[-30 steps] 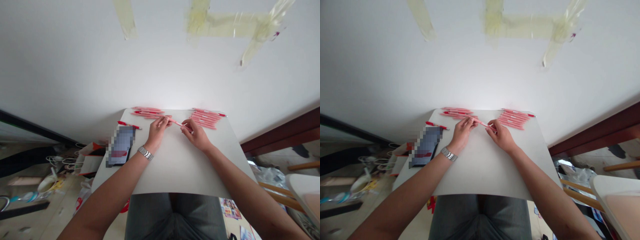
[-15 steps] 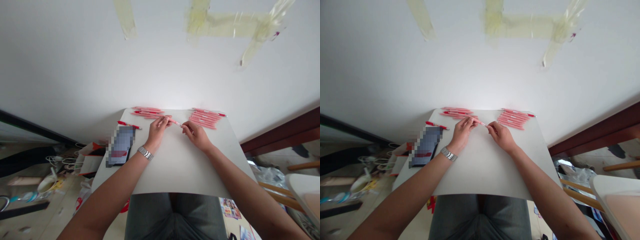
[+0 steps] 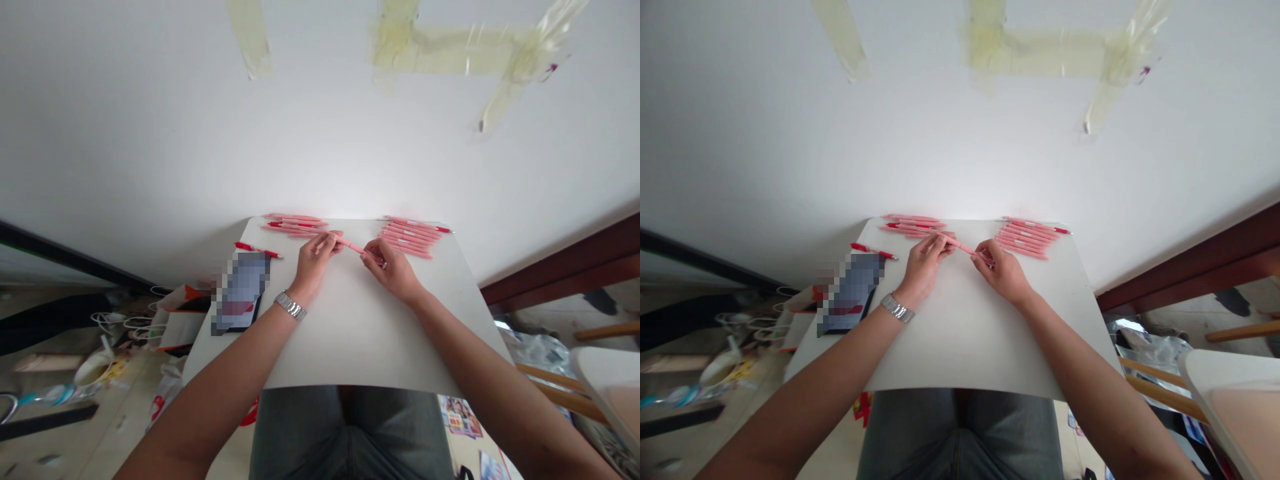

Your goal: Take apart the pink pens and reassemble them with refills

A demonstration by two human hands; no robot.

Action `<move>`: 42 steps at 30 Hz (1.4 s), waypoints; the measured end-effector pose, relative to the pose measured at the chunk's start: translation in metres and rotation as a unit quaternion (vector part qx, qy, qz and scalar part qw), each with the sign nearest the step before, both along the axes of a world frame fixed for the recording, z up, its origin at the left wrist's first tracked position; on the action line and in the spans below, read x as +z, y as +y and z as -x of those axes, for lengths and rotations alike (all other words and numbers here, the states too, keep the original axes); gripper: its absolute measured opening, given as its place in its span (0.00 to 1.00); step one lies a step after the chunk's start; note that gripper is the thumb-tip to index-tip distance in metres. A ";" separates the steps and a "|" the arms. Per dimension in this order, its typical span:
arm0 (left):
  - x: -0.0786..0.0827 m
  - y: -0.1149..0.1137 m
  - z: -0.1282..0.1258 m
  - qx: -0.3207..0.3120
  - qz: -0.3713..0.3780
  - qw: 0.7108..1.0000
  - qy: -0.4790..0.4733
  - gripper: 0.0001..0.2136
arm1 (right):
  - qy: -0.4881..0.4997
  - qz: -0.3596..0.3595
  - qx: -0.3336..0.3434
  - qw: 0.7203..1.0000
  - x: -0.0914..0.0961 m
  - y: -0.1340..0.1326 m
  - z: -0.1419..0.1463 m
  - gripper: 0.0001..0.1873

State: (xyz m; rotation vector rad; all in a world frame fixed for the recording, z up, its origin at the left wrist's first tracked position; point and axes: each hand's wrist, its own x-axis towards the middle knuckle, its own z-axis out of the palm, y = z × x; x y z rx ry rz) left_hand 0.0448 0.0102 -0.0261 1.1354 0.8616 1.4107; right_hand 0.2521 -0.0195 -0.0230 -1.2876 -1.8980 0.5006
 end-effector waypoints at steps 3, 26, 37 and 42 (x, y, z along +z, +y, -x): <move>0.001 0.000 0.000 -0.001 0.003 1.000 0.001 0.17 | 0.012 0.022 0.013 1.000 0.003 -0.001 0.000 0.18; -0.002 0.001 0.000 0.008 -0.003 1.000 0.003 0.17 | -0.004 0.004 0.009 1.000 0.002 -0.001 0.001 0.13; -0.001 0.000 0.000 -0.005 -0.004 1.000 -0.003 0.16 | 0.013 0.039 0.033 0.999 0.006 -0.003 0.000 0.18; -0.001 0.001 0.001 -0.010 -0.006 1.000 0.000 0.16 | 0.008 0.027 0.028 0.999 0.002 0.000 0.000 0.18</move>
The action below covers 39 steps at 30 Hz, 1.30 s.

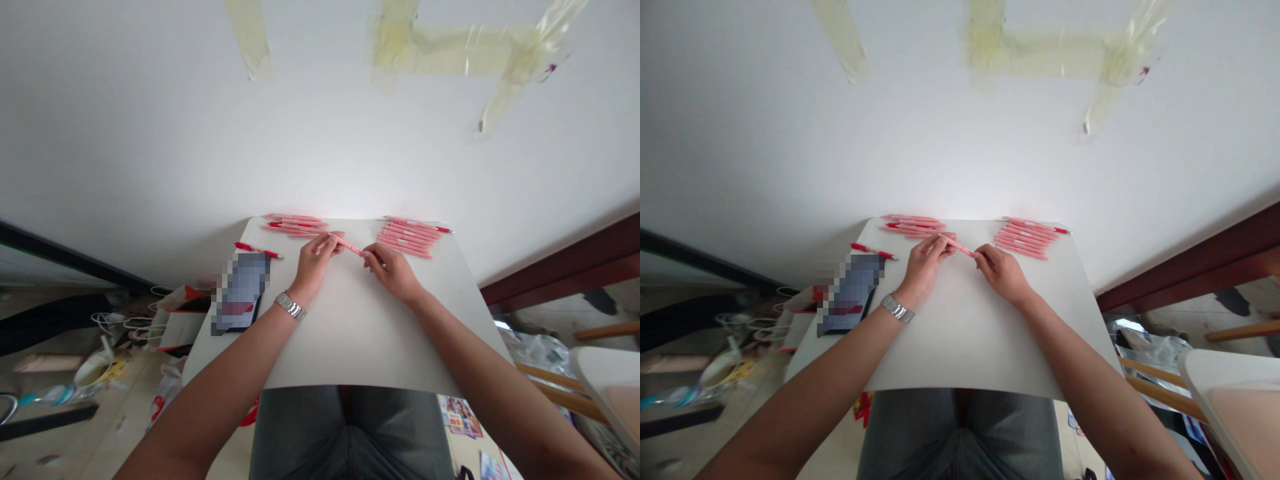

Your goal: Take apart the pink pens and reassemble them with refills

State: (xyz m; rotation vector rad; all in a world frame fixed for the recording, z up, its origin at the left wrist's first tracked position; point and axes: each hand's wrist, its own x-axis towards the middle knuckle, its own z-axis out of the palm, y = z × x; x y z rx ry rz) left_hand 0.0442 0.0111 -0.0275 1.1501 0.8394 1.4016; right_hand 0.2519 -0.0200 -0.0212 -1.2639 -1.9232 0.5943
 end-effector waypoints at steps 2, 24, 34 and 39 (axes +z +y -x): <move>0.001 0.000 0.000 0.003 -0.001 1.000 -0.001 0.15 | 0.007 -0.007 -0.001 1.000 -0.001 0.000 0.001 0.17; 0.001 -0.001 -0.001 -0.003 -0.006 1.000 0.012 0.17 | -0.006 -0.032 0.021 0.999 0.005 -0.002 0.002 0.18; 0.003 -0.002 -0.001 -0.005 -0.010 1.000 0.021 0.16 | -0.011 -0.061 0.012 0.998 0.002 0.000 0.002 0.15; 0.002 -0.001 -0.001 -0.003 -0.005 1.000 0.020 0.17 | -0.006 -0.059 0.002 0.998 0.001 -0.001 0.002 0.11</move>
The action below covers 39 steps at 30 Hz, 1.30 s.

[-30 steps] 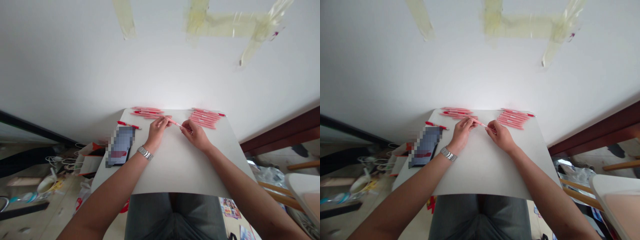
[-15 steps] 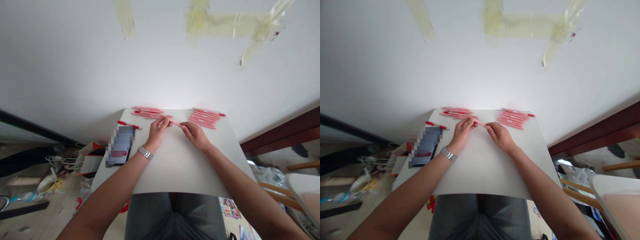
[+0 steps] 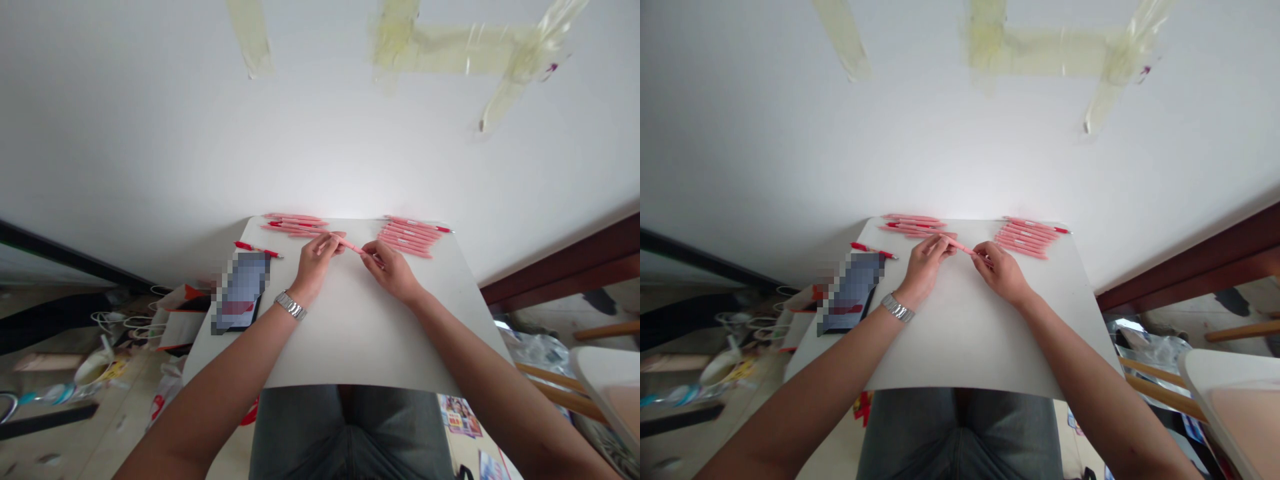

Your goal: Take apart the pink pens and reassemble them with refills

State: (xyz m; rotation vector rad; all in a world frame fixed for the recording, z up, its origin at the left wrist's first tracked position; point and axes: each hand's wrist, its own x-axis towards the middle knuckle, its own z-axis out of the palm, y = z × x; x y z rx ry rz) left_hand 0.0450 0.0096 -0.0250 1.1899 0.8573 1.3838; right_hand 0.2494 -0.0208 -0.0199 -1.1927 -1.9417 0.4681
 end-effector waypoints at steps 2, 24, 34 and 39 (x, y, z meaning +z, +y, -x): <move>0.000 0.000 0.000 0.000 0.002 1.000 0.000 0.18 | -0.003 0.003 -0.006 1.000 -0.001 0.000 0.000 0.09; -0.001 0.000 -0.001 -0.002 -0.004 1.000 0.001 0.17 | 0.002 0.008 0.012 1.000 0.003 0.000 0.000 0.19; 0.001 -0.001 -0.001 0.003 0.001 1.000 0.002 0.17 | -0.002 -0.013 0.012 1.000 0.005 0.000 0.001 0.19; 0.002 -0.001 -0.001 0.004 0.004 1.000 0.002 0.17 | -0.003 -0.024 0.015 1.000 0.005 0.000 0.001 0.20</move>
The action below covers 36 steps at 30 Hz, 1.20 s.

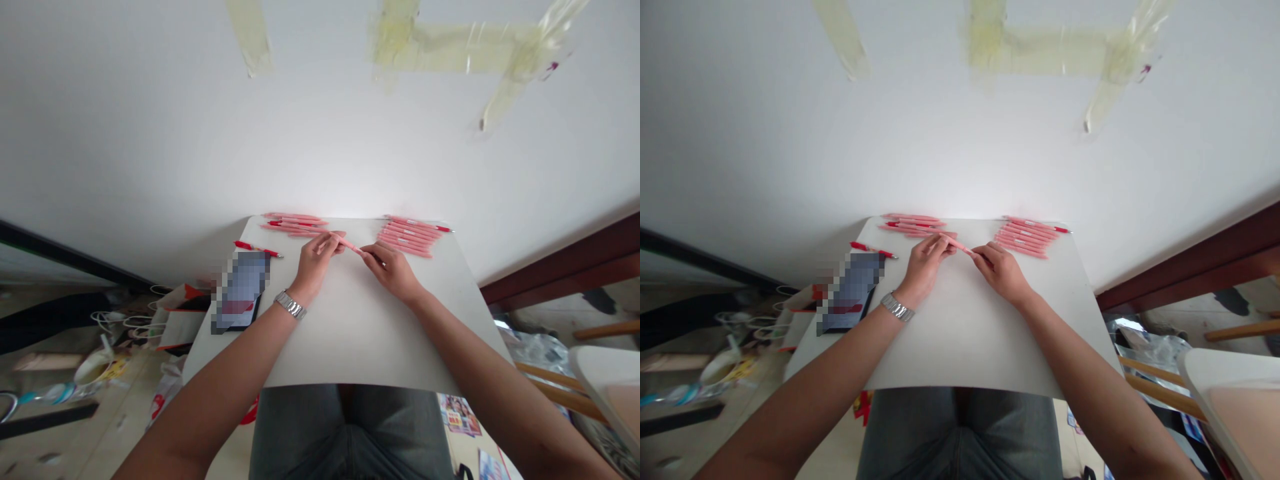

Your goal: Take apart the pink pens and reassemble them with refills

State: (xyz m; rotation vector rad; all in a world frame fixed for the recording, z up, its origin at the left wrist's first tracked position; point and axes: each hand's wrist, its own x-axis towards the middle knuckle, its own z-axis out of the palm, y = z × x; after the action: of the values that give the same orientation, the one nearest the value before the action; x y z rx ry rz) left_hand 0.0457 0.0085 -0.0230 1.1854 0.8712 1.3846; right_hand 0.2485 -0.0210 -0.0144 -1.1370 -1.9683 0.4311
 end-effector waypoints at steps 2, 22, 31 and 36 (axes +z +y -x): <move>0.001 0.000 0.000 -0.002 0.000 1.000 0.002 0.17 | 0.000 0.000 -0.003 1.000 0.000 0.000 0.000 0.19; -0.001 0.001 0.000 0.002 0.004 1.000 -0.008 0.17 | 0.000 0.014 -0.026 1.000 -0.005 0.001 -0.003 0.09; 0.003 0.000 0.001 0.008 -0.009 1.000 0.007 0.17 | 0.000 0.022 -0.025 0.999 -0.008 0.002 -0.004 0.06; 0.001 0.003 0.001 0.021 -0.007 1.000 -0.008 0.15 | 0.004 0.026 -0.030 0.999 -0.007 0.001 -0.004 0.05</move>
State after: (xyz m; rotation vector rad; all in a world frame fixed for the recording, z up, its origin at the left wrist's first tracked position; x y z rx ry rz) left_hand 0.0443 0.0110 -0.0217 1.1703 0.8803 1.4339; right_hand 0.2525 -0.0197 -0.0210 -1.2210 -1.9211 0.4567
